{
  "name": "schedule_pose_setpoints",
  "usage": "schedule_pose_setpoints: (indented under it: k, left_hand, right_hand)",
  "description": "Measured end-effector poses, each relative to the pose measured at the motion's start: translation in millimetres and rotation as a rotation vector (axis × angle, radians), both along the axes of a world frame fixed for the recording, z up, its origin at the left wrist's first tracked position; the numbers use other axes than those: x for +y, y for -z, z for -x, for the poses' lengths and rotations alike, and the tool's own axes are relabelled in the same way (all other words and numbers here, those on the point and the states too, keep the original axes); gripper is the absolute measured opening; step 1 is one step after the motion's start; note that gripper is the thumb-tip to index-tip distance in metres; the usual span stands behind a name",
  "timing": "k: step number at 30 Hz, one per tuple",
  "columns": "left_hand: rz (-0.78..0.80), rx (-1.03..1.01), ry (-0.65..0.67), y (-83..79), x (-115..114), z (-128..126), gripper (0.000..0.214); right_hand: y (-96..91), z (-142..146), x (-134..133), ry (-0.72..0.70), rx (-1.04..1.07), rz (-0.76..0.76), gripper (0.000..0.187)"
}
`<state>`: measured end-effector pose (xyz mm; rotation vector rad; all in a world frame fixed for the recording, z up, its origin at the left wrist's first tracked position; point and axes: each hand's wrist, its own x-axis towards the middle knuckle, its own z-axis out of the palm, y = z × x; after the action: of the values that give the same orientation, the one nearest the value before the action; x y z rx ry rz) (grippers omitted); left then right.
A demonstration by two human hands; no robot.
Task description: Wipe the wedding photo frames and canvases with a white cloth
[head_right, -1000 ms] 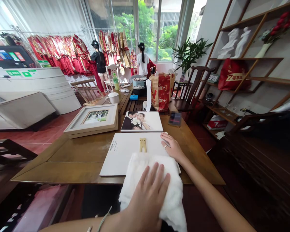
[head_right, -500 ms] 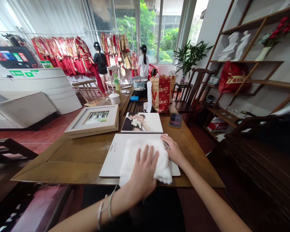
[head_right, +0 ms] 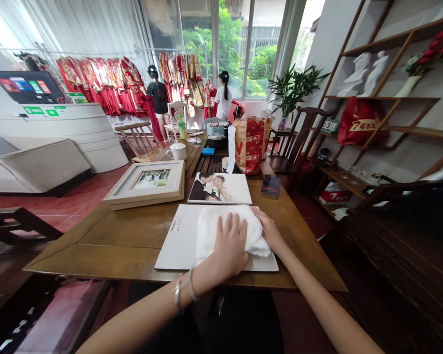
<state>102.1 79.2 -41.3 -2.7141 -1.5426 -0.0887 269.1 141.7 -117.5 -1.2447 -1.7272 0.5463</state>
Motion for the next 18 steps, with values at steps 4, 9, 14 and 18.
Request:
schedule_pose_setpoints:
  k: [4,9,14,18]
  left_hand:
    - [-0.074,0.046,-0.11,8.3,16,-18,0.074]
    - [-0.206,0.043,-0.011,22.3,-48,-16,0.076]
    - [-0.092,-0.03,0.179,32.3,-105,-3,0.074]
    - [0.033,-0.062,0.199,15.6,-90,15,0.076]
  right_hand:
    - [2.1,-3,0,0.01,-0.025,-0.004,0.038]
    - [-0.9,-1,-2,-0.016,-0.041,-0.026,0.037]
    - [-2.1,4,-1,0.055,-0.11,0.015,0.035]
    - [-4.2,4,-2,0.043,-0.125,0.011,0.035]
